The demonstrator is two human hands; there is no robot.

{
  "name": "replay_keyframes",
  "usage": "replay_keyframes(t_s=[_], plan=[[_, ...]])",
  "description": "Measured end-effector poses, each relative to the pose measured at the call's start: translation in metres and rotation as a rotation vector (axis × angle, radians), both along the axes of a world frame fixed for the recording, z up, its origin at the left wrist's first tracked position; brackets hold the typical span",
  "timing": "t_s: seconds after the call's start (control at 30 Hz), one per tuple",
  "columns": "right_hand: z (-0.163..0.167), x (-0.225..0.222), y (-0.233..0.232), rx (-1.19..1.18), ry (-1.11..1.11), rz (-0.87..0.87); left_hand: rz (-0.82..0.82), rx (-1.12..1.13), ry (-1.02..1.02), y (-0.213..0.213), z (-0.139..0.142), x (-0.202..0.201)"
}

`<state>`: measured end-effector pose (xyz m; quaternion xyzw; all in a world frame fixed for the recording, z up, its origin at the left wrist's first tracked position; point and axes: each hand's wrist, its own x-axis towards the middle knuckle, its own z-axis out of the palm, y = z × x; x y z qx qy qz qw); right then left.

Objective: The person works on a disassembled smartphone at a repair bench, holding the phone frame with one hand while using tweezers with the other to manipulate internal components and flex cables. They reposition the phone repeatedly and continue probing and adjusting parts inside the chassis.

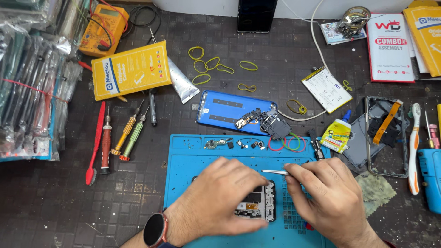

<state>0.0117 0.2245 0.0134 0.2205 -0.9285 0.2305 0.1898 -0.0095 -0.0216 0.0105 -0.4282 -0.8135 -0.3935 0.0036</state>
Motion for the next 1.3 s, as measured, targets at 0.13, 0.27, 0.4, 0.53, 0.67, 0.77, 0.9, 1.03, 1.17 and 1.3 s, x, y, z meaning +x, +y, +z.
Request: replay_keyframes(t_s=[0.13, 0.27, 0.4, 0.53, 0.67, 0.77, 0.9, 1.03, 1.17, 1.3], plan=[[0.001, 0.0, 0.001, 0.01, 0.038, 0.062, 0.207, -0.002, -0.048, 0.002, 0.002, -0.001], [0.002, 0.004, 0.001, 0.032, 0.026, 0.11, 0.22, 0.051, -0.033, 0.004, 0.002, -0.001], [0.002, 0.005, 0.0, 0.054, 0.013, 0.123, 0.192, 0.04, 0.017, 0.008, 0.001, 0.004], [0.003, 0.005, 0.0, 0.067, 0.024, 0.131, 0.176, 0.027, 0.036, 0.007, -0.001, 0.004], [0.001, 0.007, -0.001, 0.077, 0.028, 0.121, 0.199, 0.004, 0.026, 0.009, -0.002, 0.006], [0.0, 0.009, -0.001, 0.078, 0.04, 0.116, 0.237, 0.014, 0.026, 0.009, 0.0, 0.005], [0.0, 0.009, 0.002, 0.085, 0.052, 0.162, 0.285, 0.094, -0.034, 0.009, 0.003, 0.005], [-0.004, 0.009, 0.007, 0.1, 0.103, 0.187, 0.277, 0.115, -0.063, 0.007, 0.007, 0.004], [-0.015, 0.007, 0.019, 0.082, 0.157, 0.181, 0.31, 0.078, 0.093, 0.0, 0.009, -0.001], [-0.015, 0.002, 0.058, 0.022, 0.187, -0.043, 0.411, 0.175, 0.197, -0.028, 0.016, -0.019]])
